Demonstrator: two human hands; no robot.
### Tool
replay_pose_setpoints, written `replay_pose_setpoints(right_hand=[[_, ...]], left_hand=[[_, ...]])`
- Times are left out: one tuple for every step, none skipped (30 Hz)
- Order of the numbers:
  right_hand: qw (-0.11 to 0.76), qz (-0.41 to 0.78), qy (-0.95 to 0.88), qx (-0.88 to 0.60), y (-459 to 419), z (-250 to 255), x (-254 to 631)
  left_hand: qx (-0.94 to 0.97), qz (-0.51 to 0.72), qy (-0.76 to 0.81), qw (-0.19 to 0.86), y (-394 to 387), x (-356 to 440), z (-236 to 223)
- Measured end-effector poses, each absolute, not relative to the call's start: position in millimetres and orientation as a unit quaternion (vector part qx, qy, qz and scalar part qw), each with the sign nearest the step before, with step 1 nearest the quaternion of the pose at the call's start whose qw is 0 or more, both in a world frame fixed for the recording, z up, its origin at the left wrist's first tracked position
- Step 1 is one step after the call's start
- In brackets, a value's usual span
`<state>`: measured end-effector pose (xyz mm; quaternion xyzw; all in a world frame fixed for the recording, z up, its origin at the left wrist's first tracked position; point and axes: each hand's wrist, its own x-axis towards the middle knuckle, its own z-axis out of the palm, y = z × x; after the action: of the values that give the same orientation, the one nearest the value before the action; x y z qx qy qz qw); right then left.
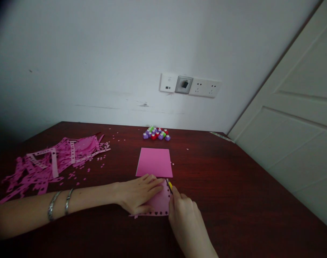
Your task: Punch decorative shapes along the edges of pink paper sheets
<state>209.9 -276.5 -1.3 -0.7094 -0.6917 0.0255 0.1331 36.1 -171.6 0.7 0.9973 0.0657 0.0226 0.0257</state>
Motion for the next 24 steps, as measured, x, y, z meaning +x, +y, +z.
replay_pose_setpoints(right_hand=[[0.133,0.027,-0.691,-0.71,-277,-1,210],[0.132,0.026,-0.688,-0.713,-277,-1,209],[0.131,0.024,-0.686,-0.716,-277,-1,209],[0.129,0.021,-0.683,-0.718,-277,-1,208],[0.126,0.018,-0.681,-0.721,-278,0,208],[0.121,0.016,-0.679,-0.724,-278,0,208],[0.113,0.012,-0.677,-0.727,-279,0,207],[0.104,0.007,-0.675,-0.73,-279,0,206],[0.094,-0.002,-0.673,-0.733,-280,-1,205],[0.084,-0.014,-0.671,-0.736,-281,-2,204],[0.074,-0.03,-0.67,-0.738,-282,-4,203],[0.064,-0.046,-0.669,-0.739,-283,-5,201],[0.055,-0.061,-0.67,-0.738,-284,-7,199],[0.047,-0.075,-0.671,-0.736,-285,-8,198],[0.039,-0.086,-0.672,-0.734,-285,-9,196],[0.032,-0.095,-0.673,-0.733,-285,-9,195],[0.027,-0.101,-0.673,-0.732,-286,-9,194],[0.022,-0.106,-0.672,-0.733,-286,-9,193],[0.019,-0.108,-0.671,-0.733,-285,-8,193],[0.016,-0.109,-0.672,-0.732,-285,-7,192],[0.015,-0.11,-0.674,-0.731,-285,-7,192],[0.015,-0.111,-0.675,-0.729,-285,-6,192],[0.016,-0.111,-0.677,-0.728,-285,-6,192],[0.017,-0.112,-0.677,-0.728,-285,-6,193]], left_hand=[[0.997,0.025,0.065,0.023,-171,36,0],[0.997,0.026,0.064,0.021,-171,36,0],[0.998,0.028,0.063,0.018,-171,37,0],[0.998,0.029,0.061,0.014,-171,37,-1],[0.998,0.031,0.06,0.01,-171,37,-1],[0.998,0.033,0.058,0.007,-170,37,-1],[0.998,0.035,0.057,0.004,-170,37,-1],[0.998,0.037,0.056,0.003,-170,38,0],[0.998,0.038,0.055,0.002,-169,38,0],[0.998,0.038,0.053,0.003,-169,38,0],[0.998,0.037,0.05,0.003,-168,38,1],[0.998,0.036,0.048,0.003,-168,39,1],[0.998,0.035,0.046,0.003,-168,39,2],[0.998,0.034,0.046,0.002,-167,39,2],[0.998,0.034,0.045,0.0,-167,40,2],[0.998,0.033,0.045,-0.001,-167,40,3],[0.999,0.032,0.044,-0.003,-168,40,3],[0.999,0.031,0.044,-0.004,-168,41,3],[0.999,0.03,0.044,-0.006,-168,41,3],[0.999,0.029,0.044,-0.006,-168,41,3],[0.999,0.029,0.044,-0.007,-169,41,3],[0.999,0.03,0.045,-0.008,-169,41,3],[0.998,0.031,0.045,-0.008,-169,41,3],[0.998,0.033,0.044,-0.008,-169,41,3]])
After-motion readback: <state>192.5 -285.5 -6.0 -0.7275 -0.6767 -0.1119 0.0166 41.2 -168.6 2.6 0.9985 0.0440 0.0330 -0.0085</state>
